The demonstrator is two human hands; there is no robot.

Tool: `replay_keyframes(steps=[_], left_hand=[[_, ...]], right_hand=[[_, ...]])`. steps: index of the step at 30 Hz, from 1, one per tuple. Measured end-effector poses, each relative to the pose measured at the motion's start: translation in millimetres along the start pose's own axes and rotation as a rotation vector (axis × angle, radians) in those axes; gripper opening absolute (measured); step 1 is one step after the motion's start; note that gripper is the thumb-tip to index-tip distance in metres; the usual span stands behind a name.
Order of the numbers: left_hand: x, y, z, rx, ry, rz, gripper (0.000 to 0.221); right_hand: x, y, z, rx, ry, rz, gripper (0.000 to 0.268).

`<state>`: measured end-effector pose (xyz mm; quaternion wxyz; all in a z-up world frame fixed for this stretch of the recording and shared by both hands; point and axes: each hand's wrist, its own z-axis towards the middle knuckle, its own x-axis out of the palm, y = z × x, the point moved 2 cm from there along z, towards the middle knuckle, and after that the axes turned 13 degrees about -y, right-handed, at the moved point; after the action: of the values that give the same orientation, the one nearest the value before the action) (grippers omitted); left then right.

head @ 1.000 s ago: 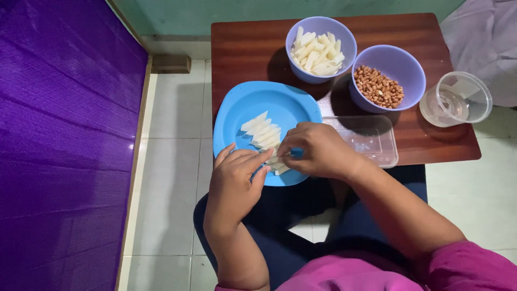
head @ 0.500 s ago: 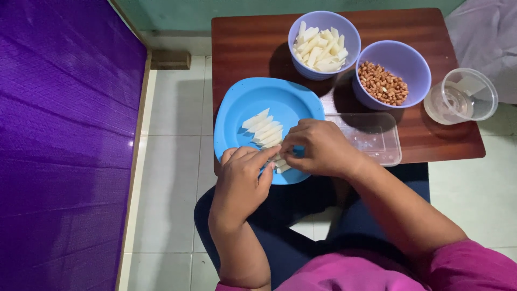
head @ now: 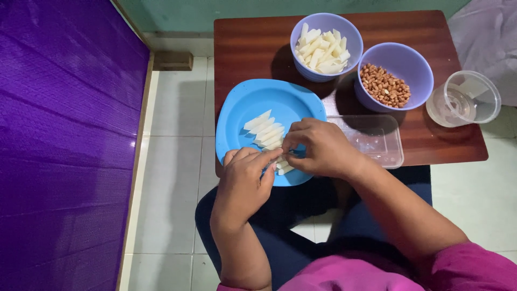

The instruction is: Manually wrapping small nuts or seeds into thin strips of white material on a small table.

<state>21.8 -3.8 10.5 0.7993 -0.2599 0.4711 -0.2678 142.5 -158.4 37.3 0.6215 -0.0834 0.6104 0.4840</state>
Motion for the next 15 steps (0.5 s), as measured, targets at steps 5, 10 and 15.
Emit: replay_keyframes(steps=[5, 10, 15], left_hand=[[-1.6, -1.3, -0.3, -0.008, -0.003, -0.001, 0.025], [-1.7, -0.2, -0.8, 0.001, -0.011, 0.011, 0.025], [-4.7, -3.9, 1.4, -0.016, -0.016, -0.015, 0.026]], right_hand=[[-3.8, 2.0, -1.5, 0.007, -0.006, 0.017, 0.02], [-6.8, 1.2, -4.1, 0.029, -0.028, 0.049, 0.023], [-8.8, -1.2, -4.5, 0.005, -0.078, 0.1, 0.024]])
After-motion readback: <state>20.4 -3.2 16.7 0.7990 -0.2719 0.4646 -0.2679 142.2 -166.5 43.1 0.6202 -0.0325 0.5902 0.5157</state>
